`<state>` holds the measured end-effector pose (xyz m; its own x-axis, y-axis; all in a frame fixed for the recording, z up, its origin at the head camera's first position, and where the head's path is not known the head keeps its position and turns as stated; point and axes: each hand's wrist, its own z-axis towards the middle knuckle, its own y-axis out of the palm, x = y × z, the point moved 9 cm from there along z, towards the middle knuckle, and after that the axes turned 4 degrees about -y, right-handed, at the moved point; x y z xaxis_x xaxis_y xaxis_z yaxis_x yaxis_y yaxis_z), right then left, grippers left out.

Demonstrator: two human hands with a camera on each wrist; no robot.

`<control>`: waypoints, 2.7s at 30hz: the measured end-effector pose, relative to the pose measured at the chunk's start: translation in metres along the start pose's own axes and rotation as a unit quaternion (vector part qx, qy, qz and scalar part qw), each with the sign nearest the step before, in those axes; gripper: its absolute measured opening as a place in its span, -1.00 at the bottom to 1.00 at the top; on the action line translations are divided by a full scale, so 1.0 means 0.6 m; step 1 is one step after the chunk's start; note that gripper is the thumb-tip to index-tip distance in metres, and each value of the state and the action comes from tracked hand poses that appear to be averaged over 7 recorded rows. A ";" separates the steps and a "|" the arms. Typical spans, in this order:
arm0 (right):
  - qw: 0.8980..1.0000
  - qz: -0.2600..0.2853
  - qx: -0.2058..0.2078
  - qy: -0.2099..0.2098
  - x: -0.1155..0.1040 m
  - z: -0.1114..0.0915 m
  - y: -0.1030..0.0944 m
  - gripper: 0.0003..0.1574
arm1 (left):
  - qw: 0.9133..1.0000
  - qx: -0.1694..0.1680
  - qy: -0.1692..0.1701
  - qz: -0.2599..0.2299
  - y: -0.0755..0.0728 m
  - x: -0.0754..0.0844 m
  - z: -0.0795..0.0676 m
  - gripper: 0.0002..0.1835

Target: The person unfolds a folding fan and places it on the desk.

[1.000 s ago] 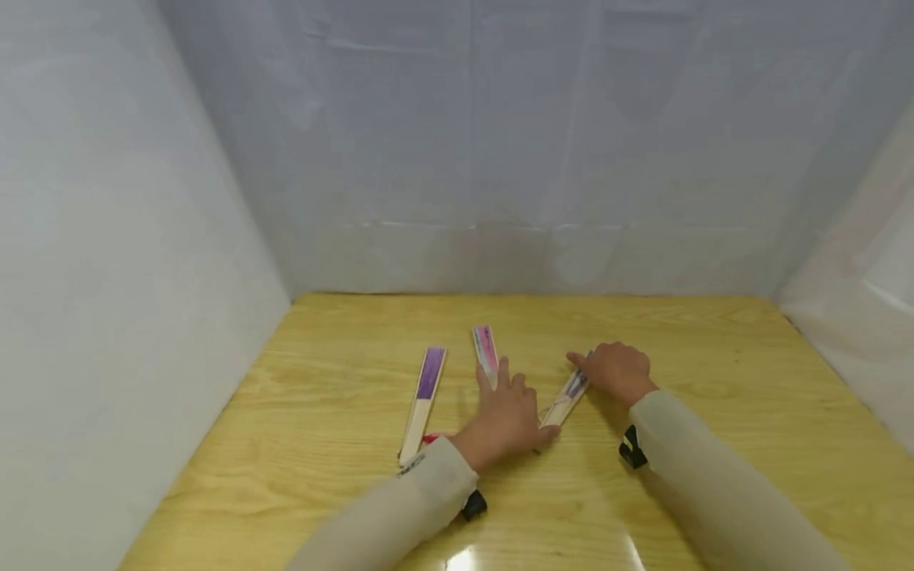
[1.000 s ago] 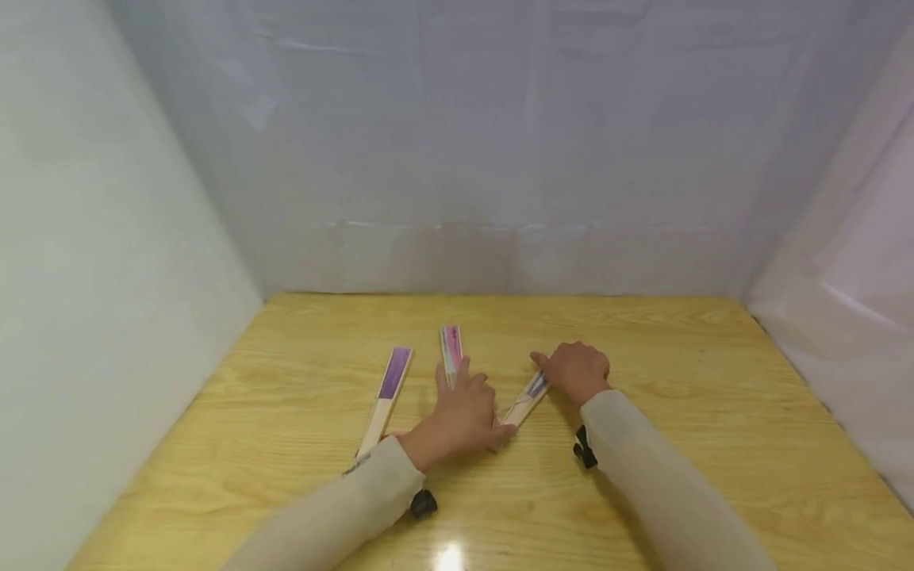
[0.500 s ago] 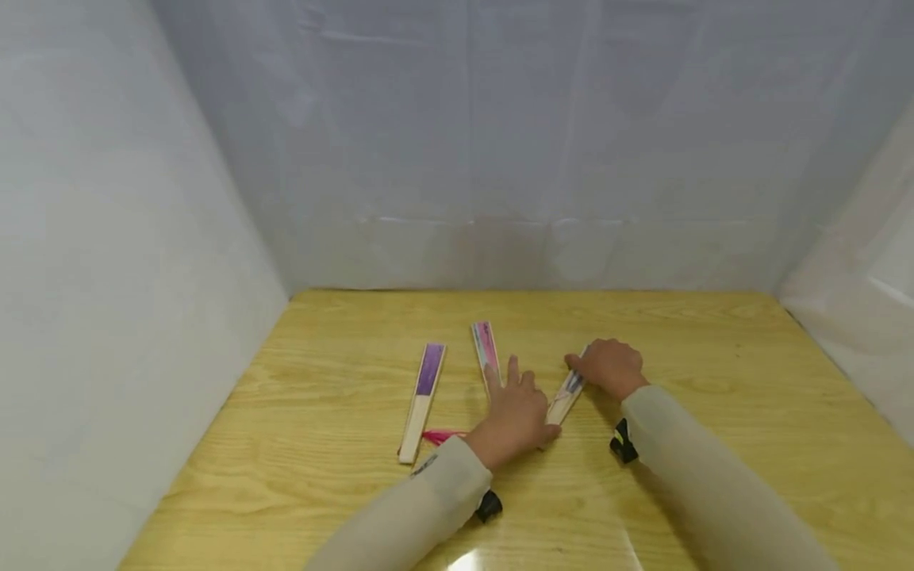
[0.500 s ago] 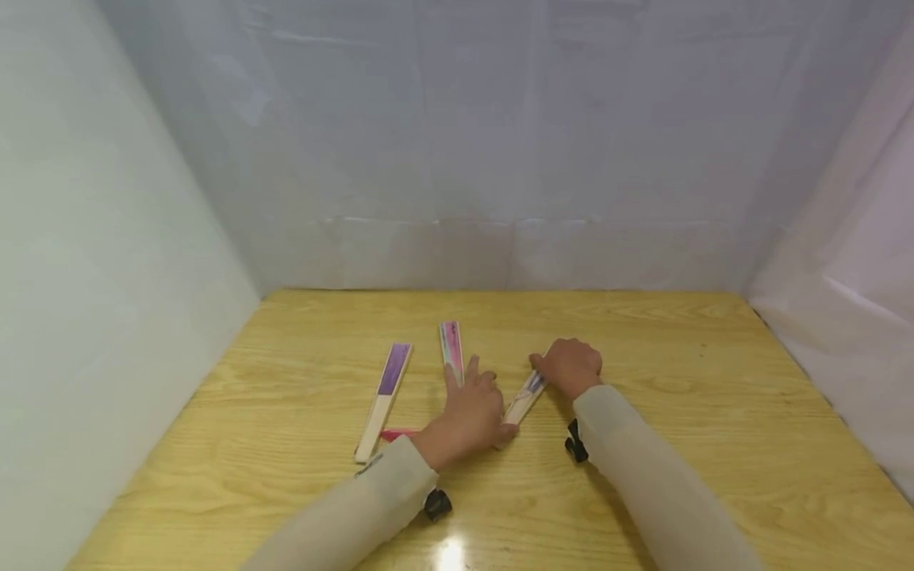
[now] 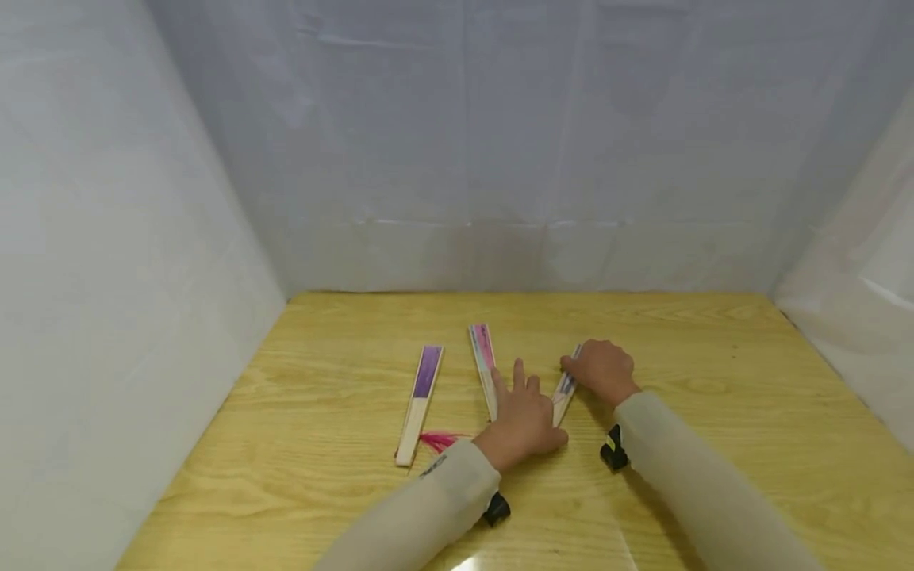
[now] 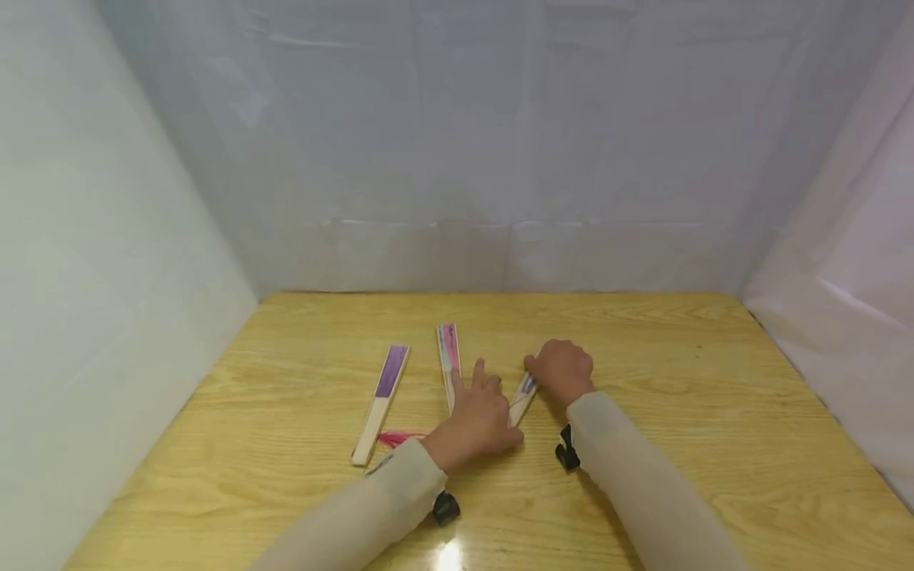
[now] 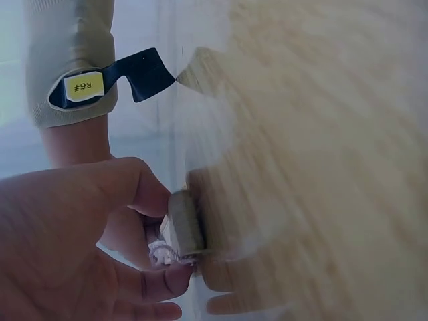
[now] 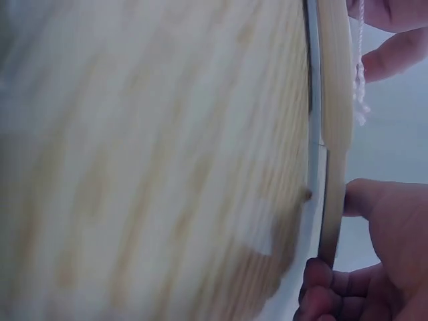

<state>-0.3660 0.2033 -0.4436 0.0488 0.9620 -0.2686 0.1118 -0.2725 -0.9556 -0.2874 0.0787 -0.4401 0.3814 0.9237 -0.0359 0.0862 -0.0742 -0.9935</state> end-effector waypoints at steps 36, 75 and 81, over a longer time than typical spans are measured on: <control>0.947 0.305 0.032 -0.097 -0.100 -0.012 -0.058 -0.36 | 0.937 -0.009 0.048 -0.346 -0.044 -0.063 -0.038 -0.67; 0.881 0.456 -0.043 -0.119 -0.133 -0.049 -0.030 -0.46 | 0.809 -0.002 -0.019 -0.588 -0.020 -0.130 -0.035 -0.53; 0.884 0.450 -0.039 -0.121 -0.134 -0.052 -0.032 -0.44 | 0.821 -0.009 -0.002 -0.571 -0.021 -0.128 -0.034 -0.69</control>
<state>-0.3412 0.1308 -0.4000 -0.0601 0.3271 -0.9431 0.2055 -0.9205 -0.3324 -0.2991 0.0012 -0.4227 0.0392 0.3957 0.9175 0.3982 0.8360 -0.3776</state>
